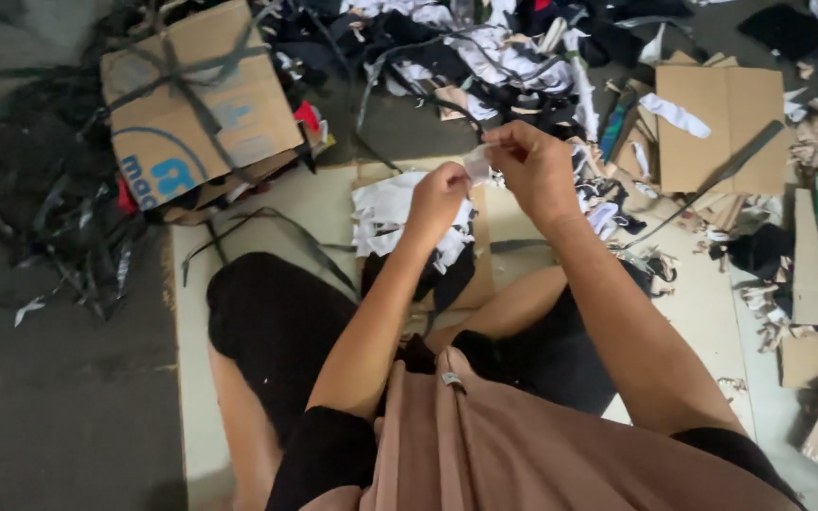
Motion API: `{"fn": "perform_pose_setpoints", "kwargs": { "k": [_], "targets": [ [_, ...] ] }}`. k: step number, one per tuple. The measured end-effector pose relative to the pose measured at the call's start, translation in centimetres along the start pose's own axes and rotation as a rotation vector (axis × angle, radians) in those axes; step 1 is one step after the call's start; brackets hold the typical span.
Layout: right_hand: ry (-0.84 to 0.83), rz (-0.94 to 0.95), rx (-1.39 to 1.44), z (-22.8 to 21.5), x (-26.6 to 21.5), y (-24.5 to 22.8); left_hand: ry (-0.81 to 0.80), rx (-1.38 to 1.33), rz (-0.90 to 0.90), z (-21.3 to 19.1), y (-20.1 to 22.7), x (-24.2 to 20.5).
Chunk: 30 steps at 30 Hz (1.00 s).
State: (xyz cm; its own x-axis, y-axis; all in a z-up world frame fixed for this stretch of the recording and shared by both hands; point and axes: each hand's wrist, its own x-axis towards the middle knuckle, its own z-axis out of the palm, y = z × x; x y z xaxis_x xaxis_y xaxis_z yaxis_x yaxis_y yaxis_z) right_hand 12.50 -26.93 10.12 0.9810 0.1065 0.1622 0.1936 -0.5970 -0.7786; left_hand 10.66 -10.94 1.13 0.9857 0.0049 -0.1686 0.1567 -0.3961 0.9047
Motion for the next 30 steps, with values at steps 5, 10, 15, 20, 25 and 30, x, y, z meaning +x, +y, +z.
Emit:
{"fn": "perform_pose_setpoints", "kwargs": {
  "k": [5, 10, 15, 20, 25, 30],
  "targets": [
    [-0.006, -0.012, -0.081, 2.4, -2.9, 0.1, -0.007, -0.054, -0.056, -1.6, 0.0, -0.6],
    [-0.193, 0.156, -0.144, 7.6, -8.6, 7.0, -0.049, -0.031, -0.074, -2.6, -1.3, -2.6],
    [-0.241, 0.248, -0.135, 8.9, -11.9, 9.4, -0.144, 0.231, 0.092, -1.3, -2.9, -3.0],
    [-0.505, 0.289, -0.735, 11.2, -13.3, 14.4, -0.372, 0.687, 0.15, -2.7, 1.7, -6.4],
    [-0.511, 0.306, -0.632, 8.0, -9.4, 1.3, -0.434, 0.878, 0.169, -1.2, -1.3, -9.3],
    [-0.533, 0.168, -0.65, 10.6, -8.4, 3.9, -0.606, 1.035, 0.003, -0.5, -3.1, -10.9]
  ]
}}
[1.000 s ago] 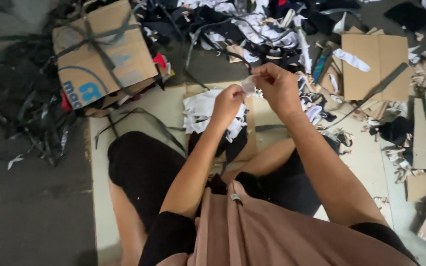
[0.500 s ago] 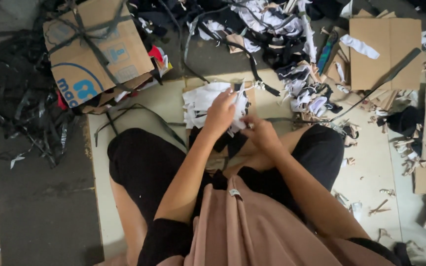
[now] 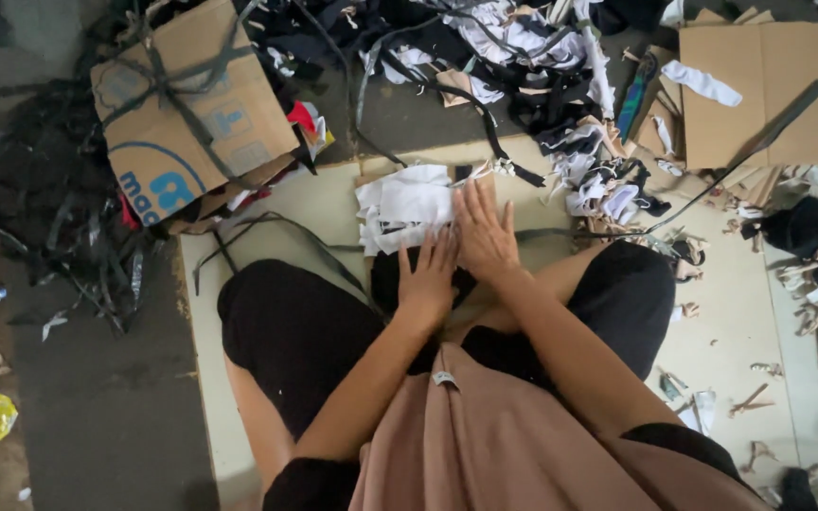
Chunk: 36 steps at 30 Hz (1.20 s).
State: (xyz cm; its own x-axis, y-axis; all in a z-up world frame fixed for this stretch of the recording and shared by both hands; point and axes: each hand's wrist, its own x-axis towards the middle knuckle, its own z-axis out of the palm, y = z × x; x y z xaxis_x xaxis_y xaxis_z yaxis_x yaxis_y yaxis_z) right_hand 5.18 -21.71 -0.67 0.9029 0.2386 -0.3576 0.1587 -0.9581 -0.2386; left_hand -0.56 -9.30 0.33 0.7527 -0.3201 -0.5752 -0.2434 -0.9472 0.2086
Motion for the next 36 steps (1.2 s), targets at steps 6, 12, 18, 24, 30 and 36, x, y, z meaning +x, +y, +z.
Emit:
{"fn": "perform_pose_setpoints", "kwargs": {
  "k": [6, 12, 18, 24, 30, 36],
  "targets": [
    [0.049, -0.041, -0.058, 3.8, 1.3, 1.5, -0.186, -0.026, -0.043, 1.2, 0.9, 0.8],
    [0.07, -0.044, -0.082, 4.8, 2.4, 1.8, -0.136, -0.033, -0.033, 0.0, 0.2, 0.6],
    [0.287, -0.131, -0.039, 7.3, 3.3, 5.4, 0.164, -0.11, -0.036, 3.9, -0.1, 2.4],
    [0.522, 0.138, -0.094, 3.0, 3.8, 16.7, 0.809, -0.011, 0.078, 5.9, 4.0, 9.4],
    [0.388, 0.545, -0.122, 0.9, 3.1, 29.2, 0.661, -0.206, 0.228, 6.5, 9.9, 13.3],
    [0.149, 0.534, -0.113, -0.5, 2.4, 29.7, 0.461, -0.317, 0.255, 5.6, 8.0, 12.0]
  ]
}}
